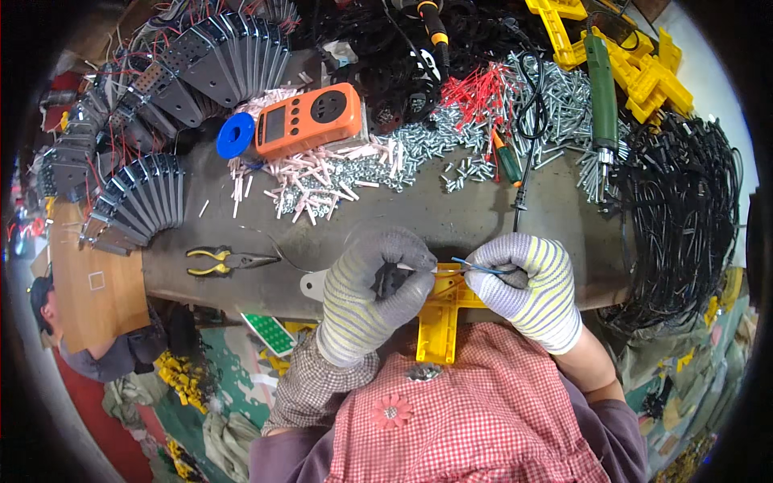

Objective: The person solders wires to a circuit board with a soldering iron, then assembles the circuit board and a metal bracket into a yellow plastic electronic housing using a screwdriver to secure them with screws. Pliers are used to manipulate the wires and other small parts during the assembly process.

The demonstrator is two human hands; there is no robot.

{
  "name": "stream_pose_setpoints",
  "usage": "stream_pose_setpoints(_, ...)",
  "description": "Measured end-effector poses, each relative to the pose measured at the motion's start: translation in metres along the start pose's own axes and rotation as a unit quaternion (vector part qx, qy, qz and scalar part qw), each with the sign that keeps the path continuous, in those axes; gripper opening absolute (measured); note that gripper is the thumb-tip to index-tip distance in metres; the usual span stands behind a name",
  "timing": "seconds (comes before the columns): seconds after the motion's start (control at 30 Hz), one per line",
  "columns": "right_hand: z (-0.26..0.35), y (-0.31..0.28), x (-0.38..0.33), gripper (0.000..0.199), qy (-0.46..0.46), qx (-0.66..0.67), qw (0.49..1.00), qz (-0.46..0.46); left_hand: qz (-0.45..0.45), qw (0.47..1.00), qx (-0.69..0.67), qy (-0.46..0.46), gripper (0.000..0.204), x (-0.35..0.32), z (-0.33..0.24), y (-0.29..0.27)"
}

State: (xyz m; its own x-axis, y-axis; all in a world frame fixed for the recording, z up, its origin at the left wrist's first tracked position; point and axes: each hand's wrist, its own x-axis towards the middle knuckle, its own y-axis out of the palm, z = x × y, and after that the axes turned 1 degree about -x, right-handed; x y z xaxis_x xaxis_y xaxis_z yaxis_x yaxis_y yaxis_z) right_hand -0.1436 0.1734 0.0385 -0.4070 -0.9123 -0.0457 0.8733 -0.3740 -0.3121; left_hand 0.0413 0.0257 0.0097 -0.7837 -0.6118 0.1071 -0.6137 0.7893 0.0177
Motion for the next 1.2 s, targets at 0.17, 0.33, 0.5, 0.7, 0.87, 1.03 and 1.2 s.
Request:
stream_pose_setpoints(0.17, -0.003, 0.004, -0.003, 0.016, 0.042, 0.027, 0.998, -0.027, 0.032, 0.999, -0.008, -0.013, 0.021, 0.004, -0.007, -0.005)
stream_pose_setpoints(0.33, -0.001, 0.004, 0.001, 0.015, -0.085, -0.129, 0.988, -0.028, 0.027, 0.995, 0.09, -0.027, 0.024, 0.003, -0.011, -0.007)
stream_pose_setpoints(0.5, -0.006, 0.005, 0.005, 0.017, -0.205, -0.19, 0.96, -0.016, 0.057, 0.993, 0.094, 0.037, 0.022, 0.005, -0.015, 0.0)
stream_pose_setpoints(0.7, -0.026, -0.019, 0.0, 0.028, -0.073, 0.018, 0.994, 0.075, 0.044, 0.977, 0.187, 0.092, 0.021, 0.011, -0.011, 0.013)
stream_pose_setpoints(0.87, -0.034, -0.026, -0.001, 0.034, -0.102, 0.001, 0.994, 0.046, 0.033, 0.981, 0.159, 0.11, 0.038, 0.02, -0.015, -0.003)
stream_pose_setpoints(1.03, -0.016, -0.032, -0.001, 0.042, -0.075, -0.053, 0.995, 0.049, -0.013, 0.801, 0.577, 0.158, 0.015, 0.064, -0.007, -0.072)
stream_pose_setpoints(1.2, -0.001, -0.03, -0.002, 0.031, -0.075, -0.106, 0.989, 0.067, 0.131, 0.658, 0.702, 0.238, 0.026, 0.084, 0.002, -0.079)
